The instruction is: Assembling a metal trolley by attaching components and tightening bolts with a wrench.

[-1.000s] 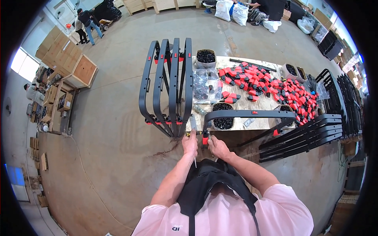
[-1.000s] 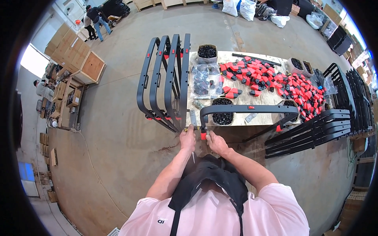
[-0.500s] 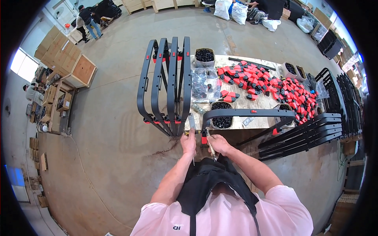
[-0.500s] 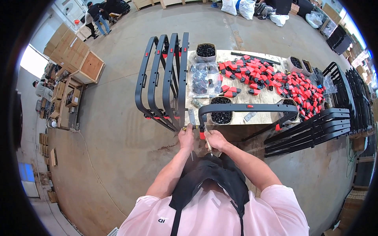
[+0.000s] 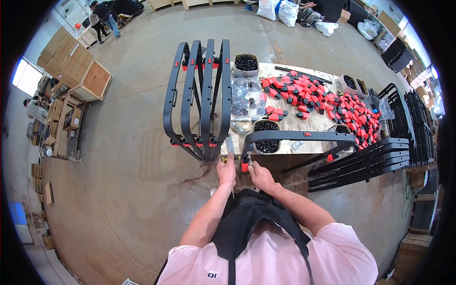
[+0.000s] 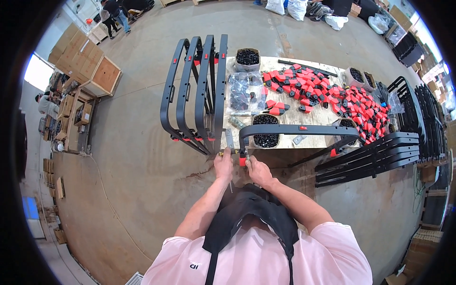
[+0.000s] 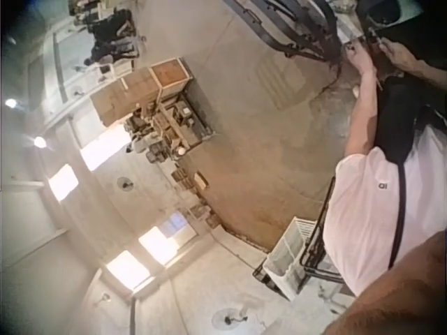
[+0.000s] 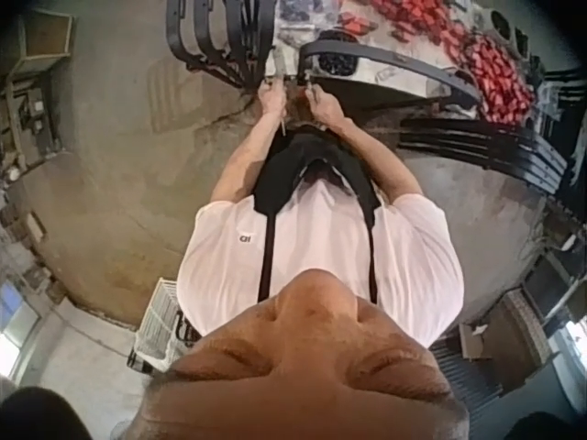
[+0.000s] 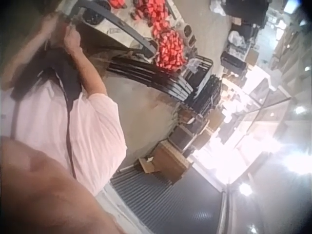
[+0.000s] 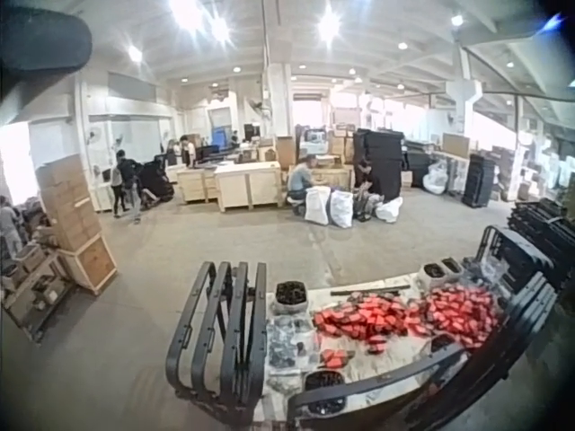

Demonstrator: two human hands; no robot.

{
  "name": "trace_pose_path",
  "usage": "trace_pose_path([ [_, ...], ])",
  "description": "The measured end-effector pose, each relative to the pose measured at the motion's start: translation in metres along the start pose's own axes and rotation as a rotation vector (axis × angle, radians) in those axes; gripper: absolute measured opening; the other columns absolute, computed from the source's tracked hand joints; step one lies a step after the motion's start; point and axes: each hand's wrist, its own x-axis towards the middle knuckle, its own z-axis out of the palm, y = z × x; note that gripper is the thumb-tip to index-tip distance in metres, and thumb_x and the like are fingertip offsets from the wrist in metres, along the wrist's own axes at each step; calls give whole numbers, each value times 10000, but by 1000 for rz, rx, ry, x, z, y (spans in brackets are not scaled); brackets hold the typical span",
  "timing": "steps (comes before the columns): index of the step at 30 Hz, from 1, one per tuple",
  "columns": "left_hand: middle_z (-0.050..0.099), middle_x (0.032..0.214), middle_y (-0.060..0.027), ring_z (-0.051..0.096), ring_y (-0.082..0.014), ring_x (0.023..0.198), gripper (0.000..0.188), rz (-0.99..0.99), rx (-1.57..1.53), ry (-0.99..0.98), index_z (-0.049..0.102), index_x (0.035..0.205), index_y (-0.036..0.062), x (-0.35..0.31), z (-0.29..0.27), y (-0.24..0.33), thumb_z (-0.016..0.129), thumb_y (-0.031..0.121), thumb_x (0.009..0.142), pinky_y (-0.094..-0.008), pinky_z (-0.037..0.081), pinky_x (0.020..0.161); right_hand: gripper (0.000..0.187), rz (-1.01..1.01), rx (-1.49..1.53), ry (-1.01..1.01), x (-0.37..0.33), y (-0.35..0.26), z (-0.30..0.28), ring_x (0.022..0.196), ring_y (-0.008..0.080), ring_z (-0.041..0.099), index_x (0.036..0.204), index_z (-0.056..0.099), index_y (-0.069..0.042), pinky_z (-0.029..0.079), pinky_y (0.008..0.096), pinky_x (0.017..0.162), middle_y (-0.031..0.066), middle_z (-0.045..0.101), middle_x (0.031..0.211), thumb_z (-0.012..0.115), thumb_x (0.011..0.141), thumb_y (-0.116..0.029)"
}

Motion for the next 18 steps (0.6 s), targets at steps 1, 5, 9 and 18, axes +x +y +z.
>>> trace_pose_path([
  [1, 482, 610, 70, 403, -46, 436, 316, -15, 6, 1, 560, 854, 143, 2, 0, -2, 669, 367, 1050, -265, 290, 383, 393, 5, 88, -13, 0, 0, -1, 792, 487, 689, 1056, 528, 2, 524, 605, 761, 282, 669, 762, 425, 1131, -371],
  [5, 519, 633, 50, 428, -58, 463, 312, 34, 43, 6, 579, 876, 118, 4, -1, -5, 673, 363, 1046, -275, 314, 407, 420, 27, 96, 83, -3, -1, 10, 796, 533, 662, 1078, 534, 7, 513, 617, 745, 303, 663, 777, 414, 1132, -393],
  [9, 542, 648, 34, 453, -70, 509, 309, 99, 79, 9, 604, 876, 100, -1, 6, 1, 677, 350, 1043, -294, 350, 456, 424, 11, 34, 150, -1, 5, 14, 703, 449, 690, 1079, 549, 5, 534, 551, 680, 245, 673, 732, 425, 1132, -397],
  [18, 598, 693, 17, 525, -89, 606, 330, 221, 204, 41, 661, 905, 36, 0, 0, 0, 670, 334, 1047, -309, 427, 563, 451, 374, 436, -118, 0, -42, -25, 501, 236, 615, 1000, 583, 5, 510, 405, 524, 127, 627, 651, 414, 1130, -392],
])
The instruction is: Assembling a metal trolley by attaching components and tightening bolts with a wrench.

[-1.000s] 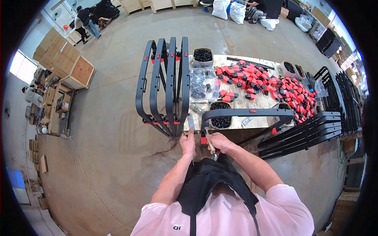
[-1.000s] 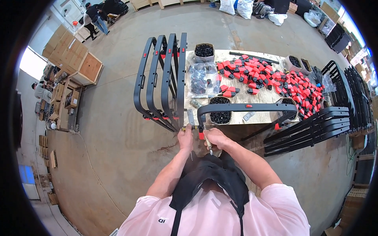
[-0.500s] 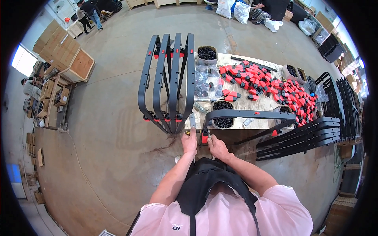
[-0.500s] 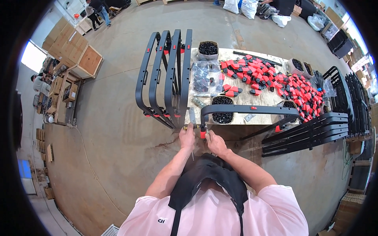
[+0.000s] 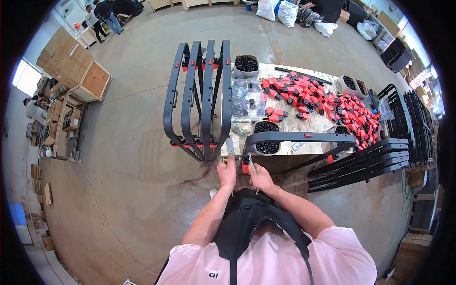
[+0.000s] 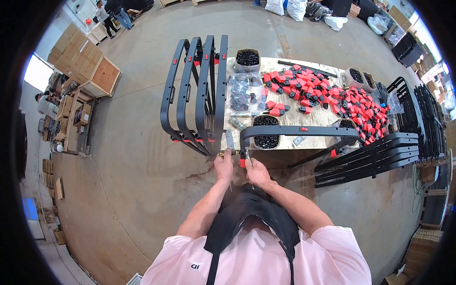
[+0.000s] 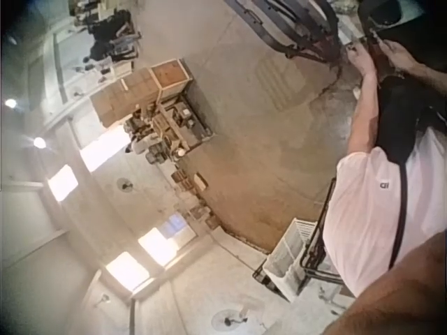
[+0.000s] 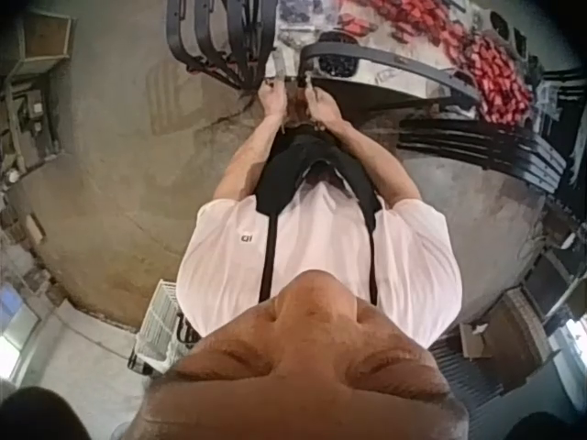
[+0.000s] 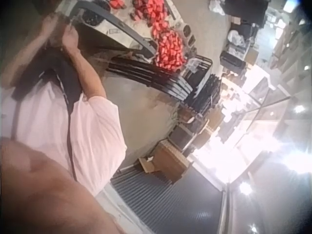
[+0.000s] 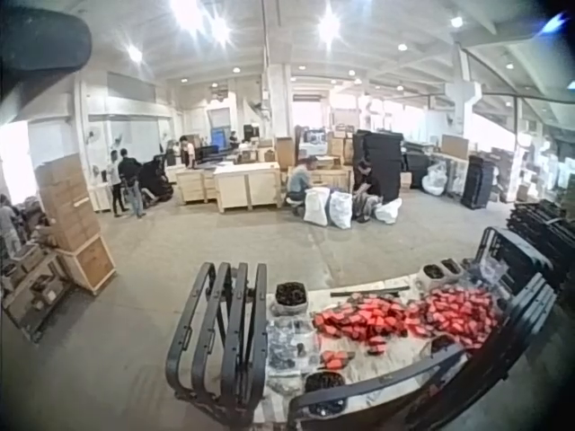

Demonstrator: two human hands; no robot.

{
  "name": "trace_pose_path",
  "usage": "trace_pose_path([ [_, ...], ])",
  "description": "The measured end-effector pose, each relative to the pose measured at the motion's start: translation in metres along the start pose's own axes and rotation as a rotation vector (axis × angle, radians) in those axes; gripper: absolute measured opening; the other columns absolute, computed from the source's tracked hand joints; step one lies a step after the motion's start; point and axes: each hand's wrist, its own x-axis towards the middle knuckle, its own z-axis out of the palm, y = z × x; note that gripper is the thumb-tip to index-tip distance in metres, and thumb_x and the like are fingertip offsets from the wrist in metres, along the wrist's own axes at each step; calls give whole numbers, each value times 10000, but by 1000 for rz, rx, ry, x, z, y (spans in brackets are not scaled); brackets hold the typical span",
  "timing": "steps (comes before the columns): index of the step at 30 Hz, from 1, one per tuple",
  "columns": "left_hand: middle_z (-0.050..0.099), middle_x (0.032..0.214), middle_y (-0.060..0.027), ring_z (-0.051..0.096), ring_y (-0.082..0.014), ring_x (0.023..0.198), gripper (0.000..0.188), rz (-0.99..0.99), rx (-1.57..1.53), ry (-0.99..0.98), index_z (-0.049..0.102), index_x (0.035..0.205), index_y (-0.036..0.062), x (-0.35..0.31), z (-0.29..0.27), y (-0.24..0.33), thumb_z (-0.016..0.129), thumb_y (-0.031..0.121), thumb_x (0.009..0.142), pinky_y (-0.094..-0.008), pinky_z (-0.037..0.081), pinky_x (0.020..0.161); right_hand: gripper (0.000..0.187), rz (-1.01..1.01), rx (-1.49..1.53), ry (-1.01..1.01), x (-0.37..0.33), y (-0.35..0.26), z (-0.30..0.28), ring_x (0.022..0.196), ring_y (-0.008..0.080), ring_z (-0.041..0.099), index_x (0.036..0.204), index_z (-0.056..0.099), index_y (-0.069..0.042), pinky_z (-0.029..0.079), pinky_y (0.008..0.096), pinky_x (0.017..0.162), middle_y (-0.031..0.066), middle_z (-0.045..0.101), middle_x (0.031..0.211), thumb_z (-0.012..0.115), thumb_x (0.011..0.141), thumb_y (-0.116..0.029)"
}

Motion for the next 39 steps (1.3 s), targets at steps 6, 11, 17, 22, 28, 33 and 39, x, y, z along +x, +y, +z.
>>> trace_pose_path([
  [6, 592, 682, 11, 525, -94, 604, 336, 47, 23, 33, 657, 871, 35, 3, 0, -6, 660, 319, 1051, -319, 429, 562, 467, 26, 32, -57, 2, -3, -4, 508, 226, 615, 1013, 592, 10, 514, 398, 525, 118, 631, 673, 407, 1133, -402],
  [11, 586, 683, 13, 521, -96, 601, 305, 69, 37, 18, 647, 865, 36, 5, 2, -9, 648, 280, 1048, -323, 431, 564, 483, 37, 28, -80, 3, -4, -7, 518, 228, 623, 1020, 595, 18, 517, 398, 526, 121, 629, 679, 401, 1136, -409],
  [17, 579, 678, 16, 502, -92, 589, 316, 153, 54, 17, 635, 851, 45, 9, -1, -20, 652, 288, 1052, -316, 417, 549, 488, 51, 51, -90, 3, -7, -6, 518, 229, 629, 1014, 595, 19, 514, 392, 522, 118, 630, 678, 405, 1135, -414],
  [22, 542, 660, 37, 488, -67, 573, 272, -11, -75, -34, 604, 854, 93, 3, -8, -13, 662, 281, 1043, -292, 395, 515, 452, 67, 98, -66, -7, -5, 1, 535, 215, 625, 1010, 592, 5, 517, 383, 531, 107, 629, 688, 423, 1130, -396],
  [28, 581, 742, 11, 523, -65, 611, 107, -179, -296, -123, 631, 1020, 97, 19, -48, 8, 655, 163, 939, -259, 418, 529, 397, -8, 213, 101, 3, 35, 3, 695, 197, 636, 1089, 592, -1, 523, 378, 666, 109, 667, 799, 560, 1066, -396],
  [33, 721, 1053, -158, 708, -273, 970, 358, 149, 380, -366, 660, 1186, 28, 6, -32, 17, 672, 139, 846, -406, 563, 896, 403, -62, 123, 132, -3, 12, -21, 790, 286, 683, 996, 681, -2, 529, 442, 774, 136, 714, 823, 716, 949, -400],
  [39, 745, 1140, -222, 726, -385, 1083, 677, 13, 711, -606, 652, 1236, -4, 18, -23, -36, 808, 542, 867, -447, 561, 947, 136, -902, -341, 377, -79, -97, -93, 736, 332, 674, 891, 741, -99, 548, 446, 667, 94, 666, 778, 825, 859, -202],
])
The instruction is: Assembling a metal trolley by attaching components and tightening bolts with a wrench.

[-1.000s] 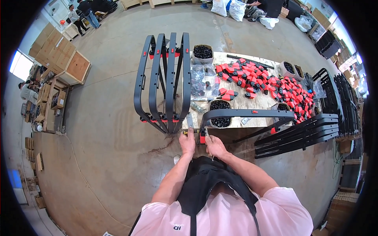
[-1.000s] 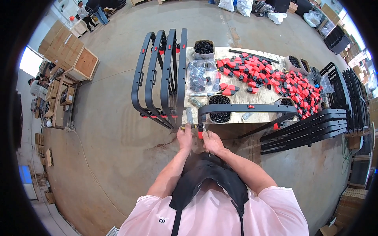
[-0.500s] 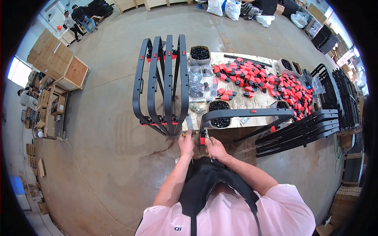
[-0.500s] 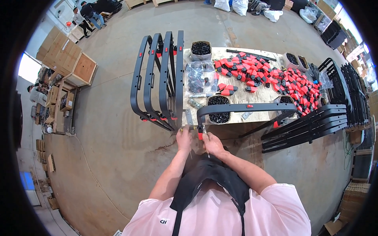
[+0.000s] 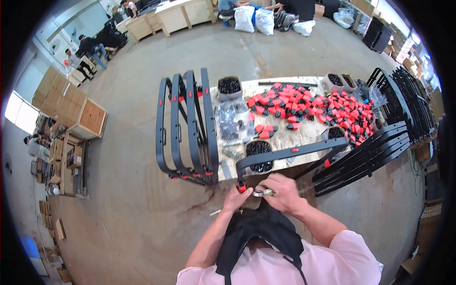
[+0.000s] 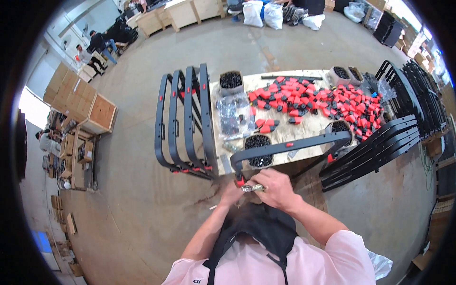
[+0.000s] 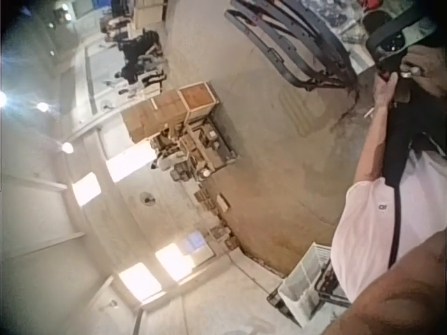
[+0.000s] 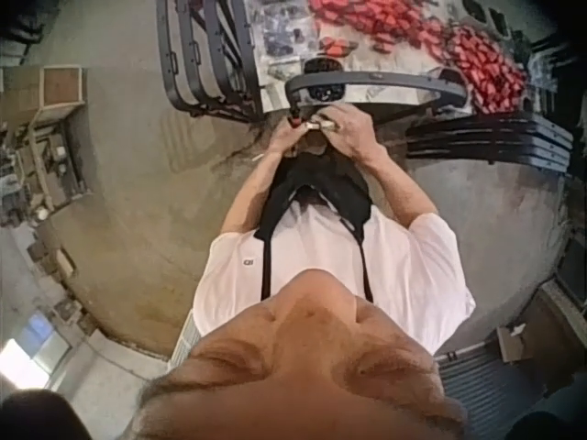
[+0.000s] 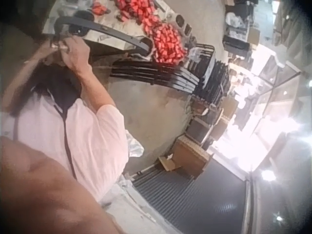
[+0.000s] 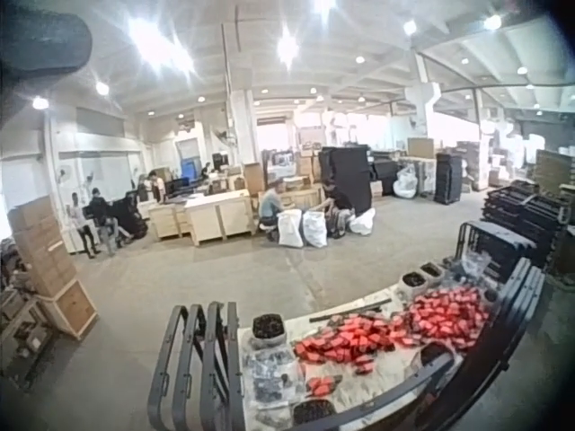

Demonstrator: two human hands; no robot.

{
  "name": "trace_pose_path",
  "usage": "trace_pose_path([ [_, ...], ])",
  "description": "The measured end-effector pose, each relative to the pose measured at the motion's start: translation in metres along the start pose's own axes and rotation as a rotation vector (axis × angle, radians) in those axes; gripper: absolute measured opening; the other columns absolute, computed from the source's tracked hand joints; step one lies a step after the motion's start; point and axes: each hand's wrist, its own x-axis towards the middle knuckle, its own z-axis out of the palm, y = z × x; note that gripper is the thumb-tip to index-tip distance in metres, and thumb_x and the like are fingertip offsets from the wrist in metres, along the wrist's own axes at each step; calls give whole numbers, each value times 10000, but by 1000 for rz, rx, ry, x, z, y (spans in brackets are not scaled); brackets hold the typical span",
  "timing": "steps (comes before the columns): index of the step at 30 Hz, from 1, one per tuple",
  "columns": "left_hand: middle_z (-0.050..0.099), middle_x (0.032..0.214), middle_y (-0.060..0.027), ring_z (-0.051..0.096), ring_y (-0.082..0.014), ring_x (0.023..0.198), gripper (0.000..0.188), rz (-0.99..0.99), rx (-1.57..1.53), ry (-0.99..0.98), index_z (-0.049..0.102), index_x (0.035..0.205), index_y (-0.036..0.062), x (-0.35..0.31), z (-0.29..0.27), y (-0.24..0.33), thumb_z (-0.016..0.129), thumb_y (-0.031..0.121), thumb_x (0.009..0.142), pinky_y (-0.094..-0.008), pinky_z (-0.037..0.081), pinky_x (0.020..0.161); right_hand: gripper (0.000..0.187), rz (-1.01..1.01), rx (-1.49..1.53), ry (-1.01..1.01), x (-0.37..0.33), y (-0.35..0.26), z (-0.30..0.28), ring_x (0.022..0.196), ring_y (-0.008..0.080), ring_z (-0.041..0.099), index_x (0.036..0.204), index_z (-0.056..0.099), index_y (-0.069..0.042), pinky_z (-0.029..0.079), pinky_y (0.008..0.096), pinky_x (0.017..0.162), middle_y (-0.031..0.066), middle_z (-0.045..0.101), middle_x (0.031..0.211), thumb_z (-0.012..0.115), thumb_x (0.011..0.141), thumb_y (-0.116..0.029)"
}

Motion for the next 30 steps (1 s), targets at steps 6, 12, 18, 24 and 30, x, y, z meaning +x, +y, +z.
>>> trace_pose_path([
  [6, 717, 916, -53, 664, -145, 813, 488, 27, -360, -110, 633, 1159, 48, -6, 15, 54, 650, 520, 1033, -336, 537, 757, 193, -129, -441, 209, 74, 39, -90, 908, 326, 688, 987, 758, -117, 545, 464, 816, 65, 700, 955, 798, 798, -133],
  [12, 766, 969, -229, 732, -437, 1017, 615, -6, 70, 36, 602, 1271, 11, -9, 12, 54, 500, 579, 1056, -504, 542, 938, 194, -21, -274, -86, 66, 76, -67, 899, 328, 723, 956, 761, -109, 544, 463, 813, 116, 746, 909, 748, 928, -300],
  [18, 738, 838, -249, 739, -426, 883, 695, -54, 156, 65, 682, 1087, -8, -11, 1, 47, 468, 652, 1053, -509, 558, 832, 251, -64, -346, 5, 73, 69, -54, 735, 344, 692, 773, 672, -91, 535, 481, 717, 121, 683, 727, 733, 930, -277],
  [24, 530, 645, 9, 456, -119, 497, 704, -489, -422, -504, 662, 962, 57, -20, -62, 108, 455, 725, 1044, -318, 332, 453, 294, -35, -357, 0, 66, 76, -58, 752, 349, 697, 776, 678, -82, 540, 485, 739, 121, 691, 751, 705, 961, -309],
  [30, 584, 662, -47, 539, -168, 567, 783, -282, -149, -344, 648, 818, 53, -26, -41, 98, 548, 819, 946, -360, 397, 525, 318, -40, -351, -21, 72, 73, -54, 744, 342, 692, 754, 659, -85, 535, 485, 717, 115, 681, 743, 707, 966, -317],
])
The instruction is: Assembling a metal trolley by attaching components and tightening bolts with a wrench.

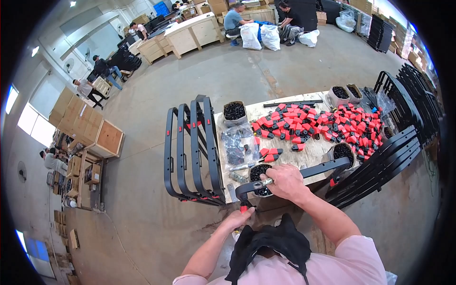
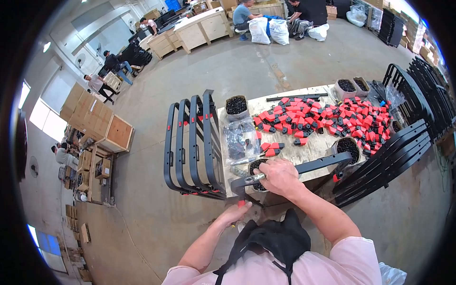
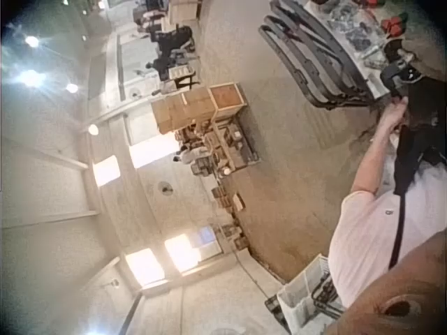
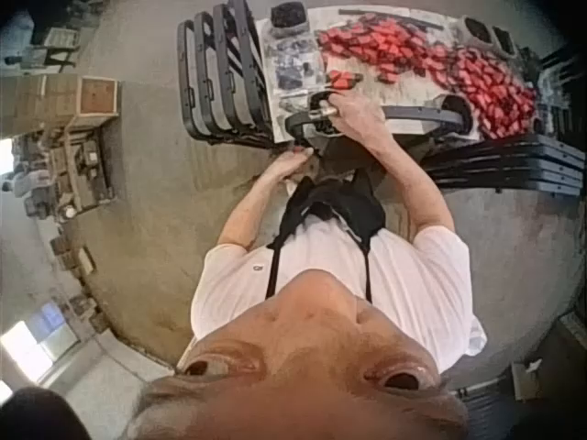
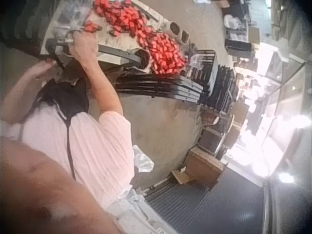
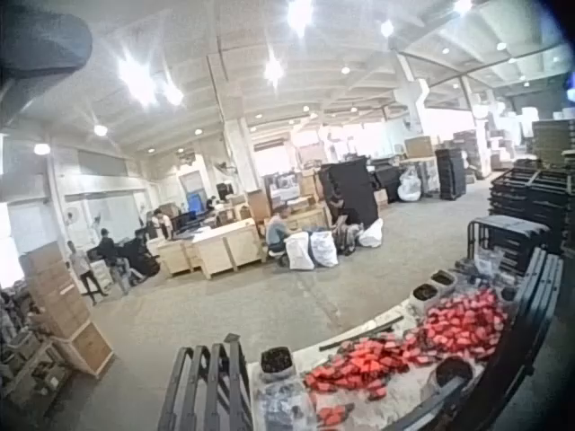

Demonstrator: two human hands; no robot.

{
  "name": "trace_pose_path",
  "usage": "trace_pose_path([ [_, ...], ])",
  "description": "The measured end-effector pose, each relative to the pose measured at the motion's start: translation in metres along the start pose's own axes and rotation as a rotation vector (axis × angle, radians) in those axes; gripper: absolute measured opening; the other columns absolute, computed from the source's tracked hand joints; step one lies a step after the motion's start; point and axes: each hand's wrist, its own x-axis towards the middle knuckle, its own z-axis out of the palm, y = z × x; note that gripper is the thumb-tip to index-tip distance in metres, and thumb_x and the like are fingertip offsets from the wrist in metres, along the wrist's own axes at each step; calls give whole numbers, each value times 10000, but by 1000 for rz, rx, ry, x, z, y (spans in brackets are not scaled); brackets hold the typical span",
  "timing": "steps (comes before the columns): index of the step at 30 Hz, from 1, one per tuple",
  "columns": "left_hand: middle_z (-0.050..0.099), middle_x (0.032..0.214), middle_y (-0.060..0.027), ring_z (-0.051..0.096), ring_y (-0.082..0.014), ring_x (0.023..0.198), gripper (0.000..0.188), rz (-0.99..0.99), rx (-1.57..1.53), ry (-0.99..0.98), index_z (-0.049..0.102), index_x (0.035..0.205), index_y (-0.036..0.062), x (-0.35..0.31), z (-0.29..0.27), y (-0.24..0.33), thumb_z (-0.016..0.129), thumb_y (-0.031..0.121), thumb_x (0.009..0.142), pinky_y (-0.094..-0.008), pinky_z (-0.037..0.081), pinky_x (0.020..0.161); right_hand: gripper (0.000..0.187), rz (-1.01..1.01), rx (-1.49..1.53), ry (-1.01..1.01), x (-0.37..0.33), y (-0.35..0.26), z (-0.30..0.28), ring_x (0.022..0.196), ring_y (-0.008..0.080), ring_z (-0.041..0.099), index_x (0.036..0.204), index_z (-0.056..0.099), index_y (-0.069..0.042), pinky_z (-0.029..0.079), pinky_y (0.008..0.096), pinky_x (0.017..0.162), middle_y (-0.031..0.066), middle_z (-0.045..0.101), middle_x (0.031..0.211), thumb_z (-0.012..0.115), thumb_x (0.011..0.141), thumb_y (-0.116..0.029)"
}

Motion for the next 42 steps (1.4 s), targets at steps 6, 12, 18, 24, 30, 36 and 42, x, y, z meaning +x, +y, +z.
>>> trace_pose_path([
  [6, 763, 1039, -246, 727, -426, 1032, 764, 49, 441, 165, 746, 977, -27, -4, 22, 4, 496, 695, 986, -511, 542, 909, 244, 20, 10, -19, -2, 3, -4, 780, 345, 703, 792, 685, -89, 540, 486, 742, 113, 696, 773, 737, 927, -285],
  [12, 722, 1165, -314, 684, -471, 1147, 669, -15, 447, 407, 749, 1112, 9, 0, 46, -12, 499, 618, 993, -550, 527, 997, 324, 30, -16, -31, -4, 1, 0, 736, 345, 683, 728, 648, -85, 528, 486, 726, 115, 672, 729, 727, 952, -305],
  [18, 744, 1160, -274, 693, -443, 1163, 669, -46, 358, 525, 791, 1138, 71, 27, 50, -18, 557, 667, 946, -521, 544, 1008, 279, -5, 10, 26, 0, 1, 0, 723, 361, 657, 742, 630, -71, 515, 494, 690, 126, 645, 718, 747, 928, -242],
  [24, 760, 1143, -235, 706, -419, 1141, 728, -64, 310, 565, 795, 1103, 68, 60, 40, -16, 582, 738, 916, -512, 558, 976, 304, 18, -17, -17, 2, 2, 2, 732, 361, 661, 739, 626, -71, 520, 489, 713, 125, 645, 721, 735, 941, -269],
  [30, 767, 1112, -226, 712, -415, 1121, 618, 53, 325, 518, 770, 1103, 123, 58, 35, -30, 622, 695, 922, -512, 561, 956, 309, 10, -7, -10, 2, -2, 2, 737, 366, 662, 737, 626, -69, 522, 486, 707, 125, 643, 723, 738, 944, -269],
  [36, 766, 1052, -242, 714, -424, 1103, 596, 74, 361, 525, 752, 1125, 93, 41, 42, -25, 620, 644, 941, -514, 555, 957, 231, 48, -4, -37, -3, 2, 0, 809, 370, 690, 859, 666, -68, 542, 495, 744, 124, 696, 833, 724, 948, -274],
  [42, 759, 1162, -227, 707, -418, 1139, 663, 35, 474, 510, 739, 1199, 106, 45, 33, -21, 606, 698, 932, -503, 547, 984, 127, 27, 3, -18, -4, 0, 0, 842, 342, 681, 882, 702, -77, 537, 459, 747, 102, 694, 876, 770, 889, -184],
])
